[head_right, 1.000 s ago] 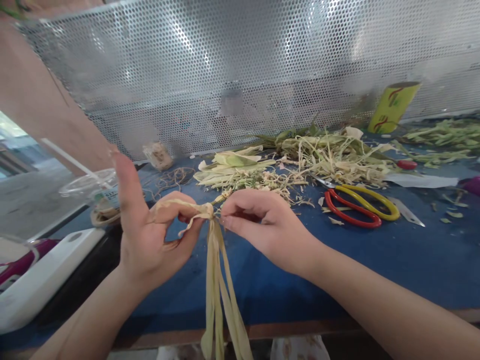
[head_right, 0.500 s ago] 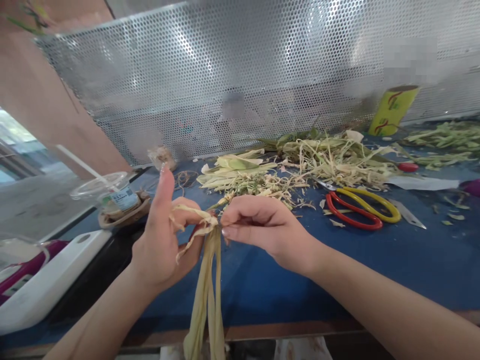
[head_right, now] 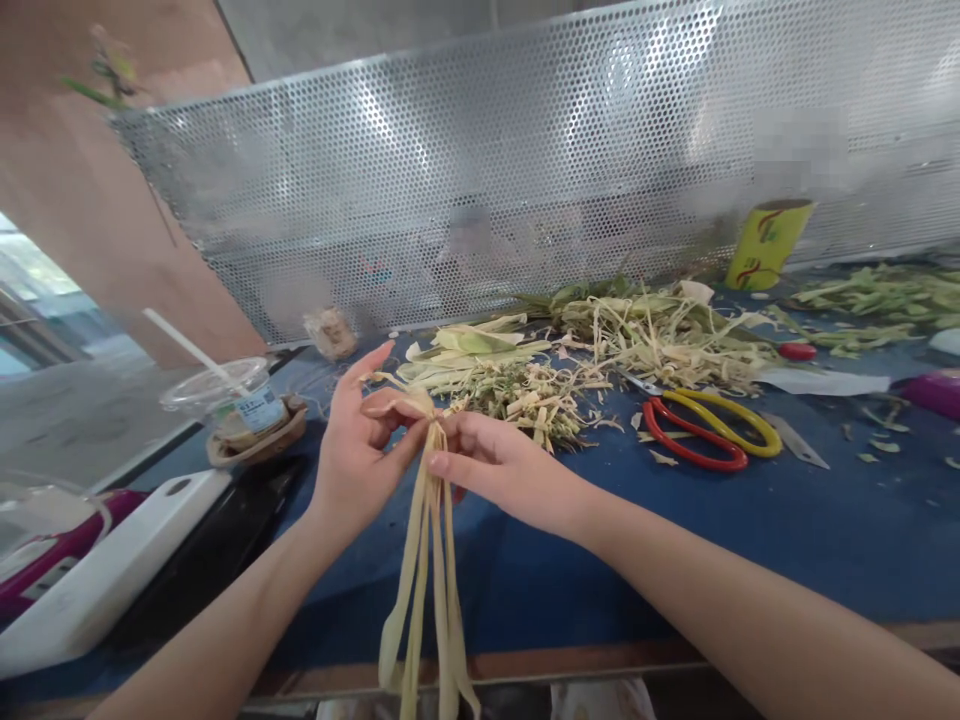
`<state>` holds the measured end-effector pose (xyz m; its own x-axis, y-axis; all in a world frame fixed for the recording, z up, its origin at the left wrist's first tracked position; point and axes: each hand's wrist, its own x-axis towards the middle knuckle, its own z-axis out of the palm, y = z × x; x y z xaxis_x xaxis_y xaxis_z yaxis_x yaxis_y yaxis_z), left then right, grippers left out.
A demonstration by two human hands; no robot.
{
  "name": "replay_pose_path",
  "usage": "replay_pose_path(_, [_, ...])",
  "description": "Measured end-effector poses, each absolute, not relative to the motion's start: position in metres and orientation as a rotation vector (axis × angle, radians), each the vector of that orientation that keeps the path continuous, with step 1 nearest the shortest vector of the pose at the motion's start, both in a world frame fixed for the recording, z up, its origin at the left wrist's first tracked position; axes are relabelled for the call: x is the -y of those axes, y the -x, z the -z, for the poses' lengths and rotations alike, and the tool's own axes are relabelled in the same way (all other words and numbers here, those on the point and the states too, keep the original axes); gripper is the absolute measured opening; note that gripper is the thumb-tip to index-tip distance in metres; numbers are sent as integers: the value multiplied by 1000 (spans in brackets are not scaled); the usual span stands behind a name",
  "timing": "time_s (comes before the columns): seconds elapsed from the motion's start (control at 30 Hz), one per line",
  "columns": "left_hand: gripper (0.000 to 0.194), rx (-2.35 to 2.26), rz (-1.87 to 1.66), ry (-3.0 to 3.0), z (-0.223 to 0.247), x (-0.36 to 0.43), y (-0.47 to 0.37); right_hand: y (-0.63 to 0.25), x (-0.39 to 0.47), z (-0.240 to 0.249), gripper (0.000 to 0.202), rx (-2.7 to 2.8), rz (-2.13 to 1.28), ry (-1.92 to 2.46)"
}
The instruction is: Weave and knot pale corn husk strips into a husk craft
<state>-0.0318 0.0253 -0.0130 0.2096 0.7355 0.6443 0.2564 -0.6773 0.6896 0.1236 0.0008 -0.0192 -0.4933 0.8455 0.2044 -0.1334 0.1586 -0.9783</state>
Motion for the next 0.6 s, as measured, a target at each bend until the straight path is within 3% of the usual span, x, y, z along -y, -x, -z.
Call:
replay_pose_path(0.17, [57, -936, -1449, -2028, 14, -26, 28, -125, 1, 16, 15, 1437, -1588, 658])
replay_pose_path(0.3, [63, -930, -1447, -1839, 9, -30, 26, -129, 1, 12, 10, 1489, -1571, 725])
replay_pose_path(0.43, [61, -920, -1405, -1645, 6, -39, 32, -135, 3, 8, 7, 1653, -1258, 833])
replay_pose_path(0.6, [34, -946, -1631, -1507, 5, -43, 41, -147, 2, 6, 11, 1894, -445, 1039])
